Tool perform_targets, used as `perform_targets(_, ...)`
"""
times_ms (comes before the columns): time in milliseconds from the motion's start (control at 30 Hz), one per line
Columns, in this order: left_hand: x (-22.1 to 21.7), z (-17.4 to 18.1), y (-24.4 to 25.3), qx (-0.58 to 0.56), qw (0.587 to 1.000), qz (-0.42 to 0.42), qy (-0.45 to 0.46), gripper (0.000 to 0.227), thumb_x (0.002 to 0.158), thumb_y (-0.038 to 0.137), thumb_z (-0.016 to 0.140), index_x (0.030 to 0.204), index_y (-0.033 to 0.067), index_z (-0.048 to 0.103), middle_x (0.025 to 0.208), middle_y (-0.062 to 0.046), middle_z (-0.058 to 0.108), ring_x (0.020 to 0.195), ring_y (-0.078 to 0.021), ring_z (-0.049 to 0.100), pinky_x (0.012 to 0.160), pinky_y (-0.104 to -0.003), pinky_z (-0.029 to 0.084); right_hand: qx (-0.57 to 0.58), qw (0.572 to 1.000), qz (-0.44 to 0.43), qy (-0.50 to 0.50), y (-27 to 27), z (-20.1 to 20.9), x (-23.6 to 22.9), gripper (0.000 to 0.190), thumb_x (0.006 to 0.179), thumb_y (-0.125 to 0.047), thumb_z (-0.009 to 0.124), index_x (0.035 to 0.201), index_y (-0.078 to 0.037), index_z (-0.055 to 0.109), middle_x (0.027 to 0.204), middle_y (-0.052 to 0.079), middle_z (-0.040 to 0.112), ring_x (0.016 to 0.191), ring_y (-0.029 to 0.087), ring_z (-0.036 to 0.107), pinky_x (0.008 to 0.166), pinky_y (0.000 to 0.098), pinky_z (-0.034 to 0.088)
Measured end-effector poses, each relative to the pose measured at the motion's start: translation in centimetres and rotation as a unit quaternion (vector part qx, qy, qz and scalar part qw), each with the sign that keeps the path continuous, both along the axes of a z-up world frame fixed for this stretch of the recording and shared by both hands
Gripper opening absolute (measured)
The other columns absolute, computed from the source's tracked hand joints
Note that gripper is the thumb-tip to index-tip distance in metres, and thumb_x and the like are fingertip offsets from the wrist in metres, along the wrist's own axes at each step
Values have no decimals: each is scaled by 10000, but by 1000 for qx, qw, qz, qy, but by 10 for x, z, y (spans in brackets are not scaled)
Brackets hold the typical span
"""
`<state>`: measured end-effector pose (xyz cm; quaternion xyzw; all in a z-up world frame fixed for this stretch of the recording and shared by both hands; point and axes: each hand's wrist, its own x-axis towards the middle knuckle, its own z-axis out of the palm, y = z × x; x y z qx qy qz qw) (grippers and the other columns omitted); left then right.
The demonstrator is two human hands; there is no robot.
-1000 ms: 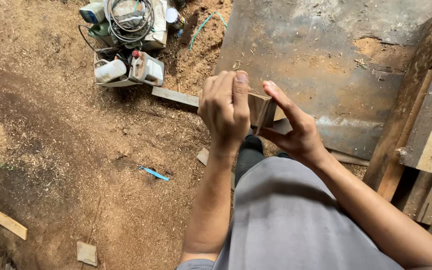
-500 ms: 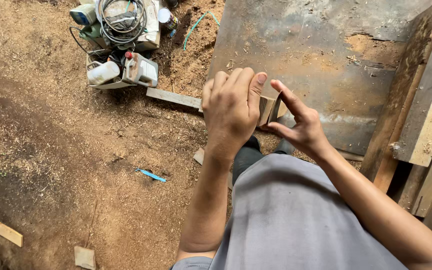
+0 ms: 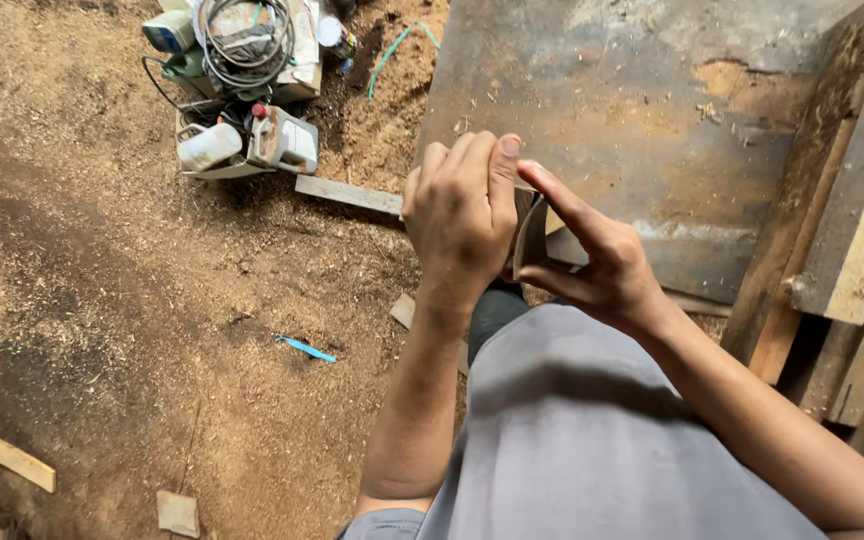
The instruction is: The person sands a piece of wood using a piece of sandpaper.
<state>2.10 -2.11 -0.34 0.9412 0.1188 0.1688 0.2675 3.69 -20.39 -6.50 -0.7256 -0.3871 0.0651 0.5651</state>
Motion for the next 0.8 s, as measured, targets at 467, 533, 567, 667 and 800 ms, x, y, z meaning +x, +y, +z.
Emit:
perform_targets(467,-15,-7,8,-1,998,34,-44,364,1109,328,442,928,101,662,877,-50,666,834,-270,574,795,-402,439,-19,1000,13,20,13,-19,8,942,778,-122,876,1580,-72,385,1578,130,513,1422,258,557,1169,352,464)
perform_targets(533,-18,-8,9,-7,998,49,-33,377,1108,331,441,898,107,661,849,-43,663,799,-257,562,779,-391,443,-33,999,10,38,15,-31,15,928,791,-98,865,1591,-70,395,1582,134,520,1428,280,562,1176,371,462)
perform_targets(567,-17,-9,10,-13,998,59,-30,383,1105,334,442,884,112,662,840,-39,664,785,-252,556,768,-384,445,-49,997,6,60,16,-36,19,918,801,-84,860,1597,-66,404,1582,135,529,1427,289,568,1169,377,462)
perform_targets(667,-15,-9,16,-18,997,67,-23,405,1106,338,436,847,111,650,815,-42,654,781,-243,563,751,-385,446,-51,996,16,67,15,-29,16,930,788,-104,874,1587,-64,401,1570,133,532,1414,291,566,1144,377,463)
perform_targets(800,-13,-11,18,-29,996,85,-27,409,1106,352,426,862,115,653,828,-41,661,784,-243,568,725,-385,456,-28,998,38,48,23,-13,8,914,795,-168,874,1563,-85,385,1583,125,497,1373,234,581,1104,326,488)
